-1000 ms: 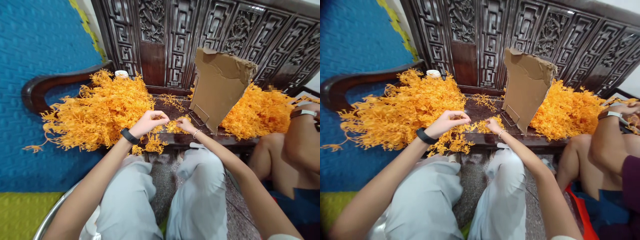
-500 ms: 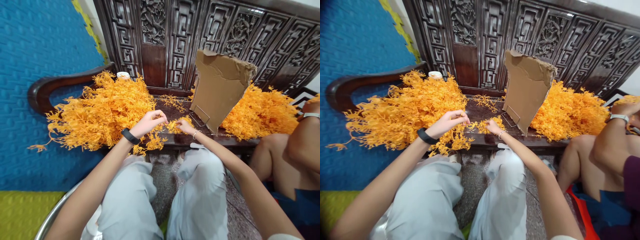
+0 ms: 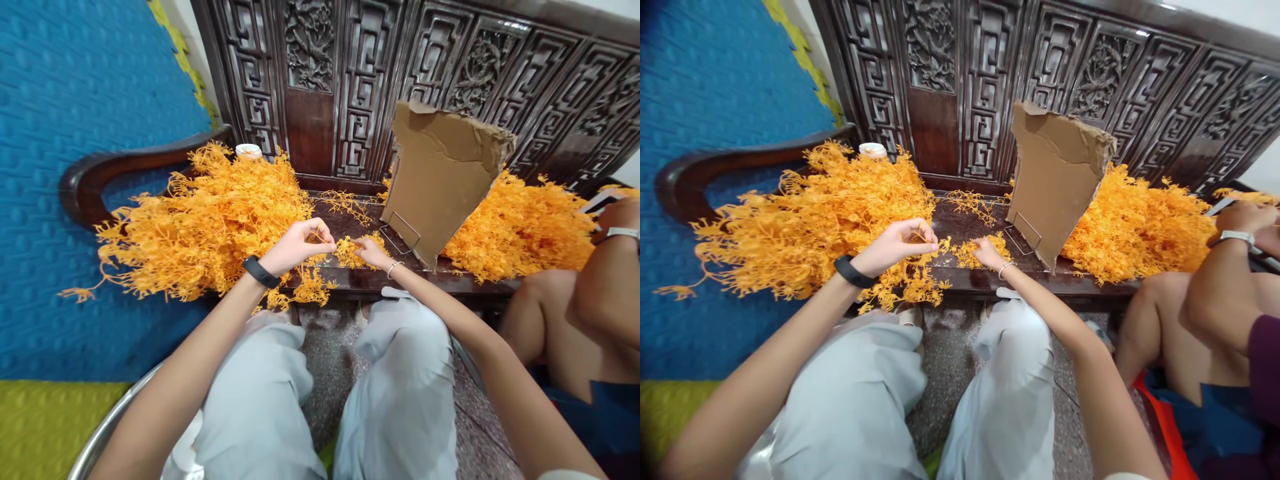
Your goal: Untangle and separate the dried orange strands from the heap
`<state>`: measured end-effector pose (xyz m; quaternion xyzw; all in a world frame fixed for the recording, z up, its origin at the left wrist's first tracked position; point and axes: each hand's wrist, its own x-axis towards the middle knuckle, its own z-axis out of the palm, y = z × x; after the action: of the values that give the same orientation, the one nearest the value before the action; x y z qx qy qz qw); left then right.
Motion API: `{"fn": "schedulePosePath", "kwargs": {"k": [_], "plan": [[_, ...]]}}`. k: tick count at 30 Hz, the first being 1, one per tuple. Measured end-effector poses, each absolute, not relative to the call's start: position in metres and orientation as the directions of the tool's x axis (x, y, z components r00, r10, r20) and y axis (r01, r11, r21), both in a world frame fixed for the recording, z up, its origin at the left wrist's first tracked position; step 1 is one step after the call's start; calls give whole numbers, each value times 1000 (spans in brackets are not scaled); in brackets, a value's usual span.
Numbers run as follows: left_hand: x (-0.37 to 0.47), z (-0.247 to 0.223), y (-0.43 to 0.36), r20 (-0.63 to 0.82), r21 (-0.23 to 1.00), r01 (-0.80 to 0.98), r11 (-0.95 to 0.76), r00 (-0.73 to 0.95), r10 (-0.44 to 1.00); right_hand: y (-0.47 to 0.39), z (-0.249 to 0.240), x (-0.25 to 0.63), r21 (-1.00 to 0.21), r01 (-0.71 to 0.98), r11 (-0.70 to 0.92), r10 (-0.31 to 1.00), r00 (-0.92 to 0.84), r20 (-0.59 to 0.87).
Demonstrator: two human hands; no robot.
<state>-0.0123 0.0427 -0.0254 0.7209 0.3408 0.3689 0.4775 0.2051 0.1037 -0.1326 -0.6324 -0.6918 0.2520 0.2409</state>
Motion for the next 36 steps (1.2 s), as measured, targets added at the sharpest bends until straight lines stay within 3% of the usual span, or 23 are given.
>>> {"fn": "schedulePosePath", "kwargs": {"k": [7, 9, 10, 12, 15, 19, 36], "plan": [[-8, -28, 46, 279, 917, 145, -372, 434, 856, 97, -104, 202, -702, 706, 93, 994, -25, 106], [-6, -28, 47, 318, 905, 146, -400, 396, 862, 88, -84, 196, -765, 630, 135, 989, -35, 146], [-5, -28, 47, 333, 901, 143, -410, 379, 863, 82, -74, 191, -806, 568, 167, 985, -53, 167], [-3, -28, 47, 356, 898, 125, -421, 357, 864, 67, -55, 180, -942, 230, 243, 966, -143, 214], [0, -26, 45, 395, 891, 94, -443, 321, 861, 44, -37, 164, -969, 18, 246, 927, -297, 230], [0, -23, 43, 434, 880, 75, -469, 271, 859, 30, -32, 154, -966, 16, 260, 895, -379, 234], [-11, -18, 36, 338, 913, 103, -396, 354, 872, 28, -23, 162, -919, 26, 392, 873, -325, 364]]}}
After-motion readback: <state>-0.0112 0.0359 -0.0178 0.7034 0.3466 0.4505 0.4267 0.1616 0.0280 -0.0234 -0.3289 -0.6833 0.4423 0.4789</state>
